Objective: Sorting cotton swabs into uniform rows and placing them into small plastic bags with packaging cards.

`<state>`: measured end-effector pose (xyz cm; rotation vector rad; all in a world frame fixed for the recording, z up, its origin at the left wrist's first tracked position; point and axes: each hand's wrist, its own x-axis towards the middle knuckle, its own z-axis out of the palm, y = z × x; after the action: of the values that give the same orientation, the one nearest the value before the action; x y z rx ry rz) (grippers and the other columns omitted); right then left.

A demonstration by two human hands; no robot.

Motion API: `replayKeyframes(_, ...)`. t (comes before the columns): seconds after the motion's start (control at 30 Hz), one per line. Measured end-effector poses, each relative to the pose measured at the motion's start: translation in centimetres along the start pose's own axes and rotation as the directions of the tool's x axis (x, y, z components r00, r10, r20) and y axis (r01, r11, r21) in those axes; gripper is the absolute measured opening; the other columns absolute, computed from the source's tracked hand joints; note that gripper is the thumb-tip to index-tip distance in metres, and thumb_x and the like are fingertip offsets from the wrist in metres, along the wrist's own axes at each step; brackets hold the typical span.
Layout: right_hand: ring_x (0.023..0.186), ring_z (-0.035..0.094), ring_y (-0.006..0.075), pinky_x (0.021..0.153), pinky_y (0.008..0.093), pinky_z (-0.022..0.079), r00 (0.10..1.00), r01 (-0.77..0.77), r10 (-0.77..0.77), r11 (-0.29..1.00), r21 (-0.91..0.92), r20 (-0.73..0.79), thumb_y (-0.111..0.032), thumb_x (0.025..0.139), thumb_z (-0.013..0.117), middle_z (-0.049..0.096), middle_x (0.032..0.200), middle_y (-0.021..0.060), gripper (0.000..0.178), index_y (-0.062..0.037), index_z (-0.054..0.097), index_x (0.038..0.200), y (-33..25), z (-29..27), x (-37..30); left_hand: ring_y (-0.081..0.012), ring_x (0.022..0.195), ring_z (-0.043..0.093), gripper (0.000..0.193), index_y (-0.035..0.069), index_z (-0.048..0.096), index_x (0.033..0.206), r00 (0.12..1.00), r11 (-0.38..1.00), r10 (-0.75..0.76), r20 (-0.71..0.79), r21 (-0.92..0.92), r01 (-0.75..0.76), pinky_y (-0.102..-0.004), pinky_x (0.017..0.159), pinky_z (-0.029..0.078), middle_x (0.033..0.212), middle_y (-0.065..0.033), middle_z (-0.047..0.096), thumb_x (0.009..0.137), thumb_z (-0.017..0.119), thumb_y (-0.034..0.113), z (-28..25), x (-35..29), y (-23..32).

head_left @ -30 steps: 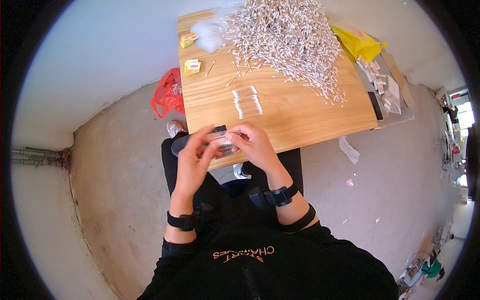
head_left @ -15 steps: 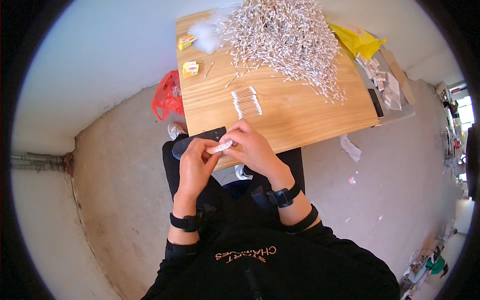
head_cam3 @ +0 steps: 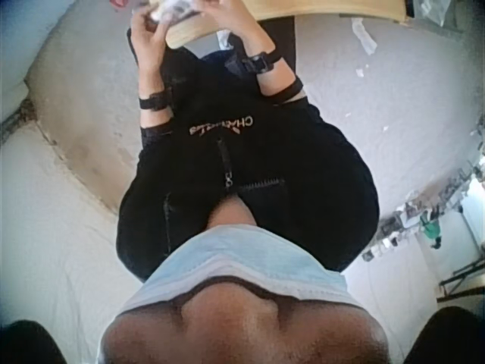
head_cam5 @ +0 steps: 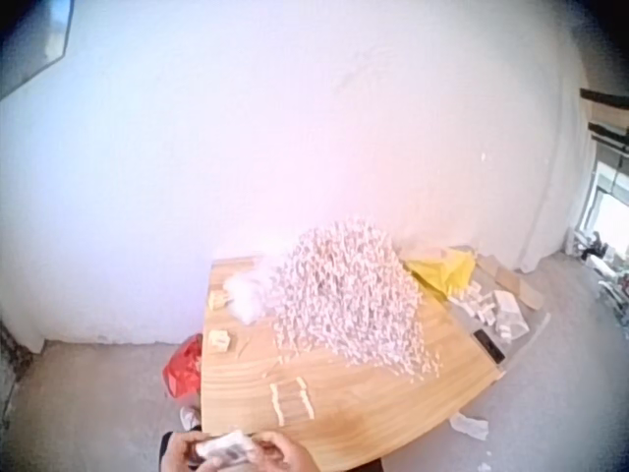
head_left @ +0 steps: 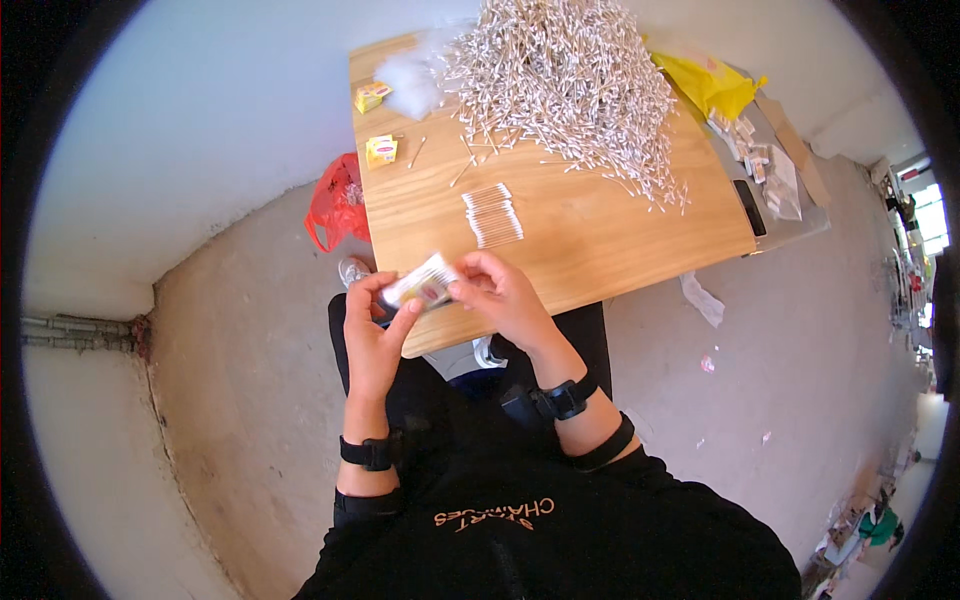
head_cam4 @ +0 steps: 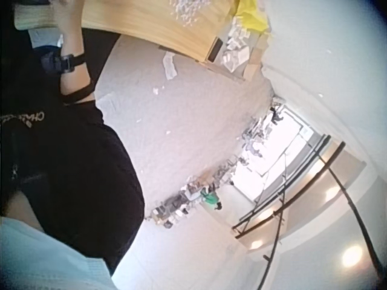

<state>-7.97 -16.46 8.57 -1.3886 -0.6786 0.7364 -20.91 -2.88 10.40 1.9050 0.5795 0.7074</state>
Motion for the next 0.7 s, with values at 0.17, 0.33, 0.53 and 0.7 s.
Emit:
replayKeyframes(0.17,0.105,0.058,0.0133,0.084,0.0286,0.051,0.931,-0.365,0.291,0.733,0.574,0.221,-0.015,0.091,0.063,0.061,0.112,0.0039,0.032,-0.0071,0.052,0.121,-0.1,0.7,-0.3,-0.0174,0.082,0.056,0.024,0.004,0.063,0.093,0.992,0.923,-0.115,-0.047,-0.375,0.089,-0.0274,0.071,0.043,0.088,-0.0046,0.058,0.073,0.076,0.005,1.7,-0.6,1.8)
replayKeyframes(0.33,0.110,0.056,0.0133,0.092,0.0301,0.048,0.931,-0.336,0.181,0.763,0.553,0.316,-0.013,0.091,0.063,0.060,0.116,0.0050,0.038,-0.0054,0.051,0.126,1.7,1.2,-0.4,-0.0184,0.074,0.056,0.028,0.004,0.068,0.091,0.951,0.963,0.268,-0.155,0.080,-0.258,-0.0275,0.068,0.045,0.081,-0.0058,0.056,0.067,0.081,0.007,2.0,-0.6,4.9)
replayKeyframes(0.53,0.106,0.058,0.0132,0.094,0.0297,0.047,0.888,-0.353,0.082,0.751,0.557,0.453,-0.009,0.089,0.064,0.060,0.116,0.0036,0.037,-0.0049,0.053,0.123,2.0,1.0,-0.3,-0.0174,0.067,0.054,0.034,0.007,0.073,0.093,0.928,0.923,0.363,-0.089,0.171,-0.345,-0.0281,0.059,0.043,0.074,-0.0035,0.053,0.061,0.085,0.012,1.8,-0.9,5.8)
replayKeyframes(0.7,0.102,0.058,0.0113,0.089,0.0272,0.048,0.915,-0.293,0.080,0.806,0.515,0.395,-0.012,0.087,0.067,0.061,0.112,0.0024,0.036,-0.0062,0.055,0.121,1.8,0.7,-0.5,-0.0180,0.067,0.053,0.030,0.006,0.073,0.089,0.917,0.906,0.393,-0.071,0.202,-0.373,-0.0290,0.059,0.043,0.071,-0.0039,0.053,0.062,0.084,0.012,2.1,-0.5,5.6)
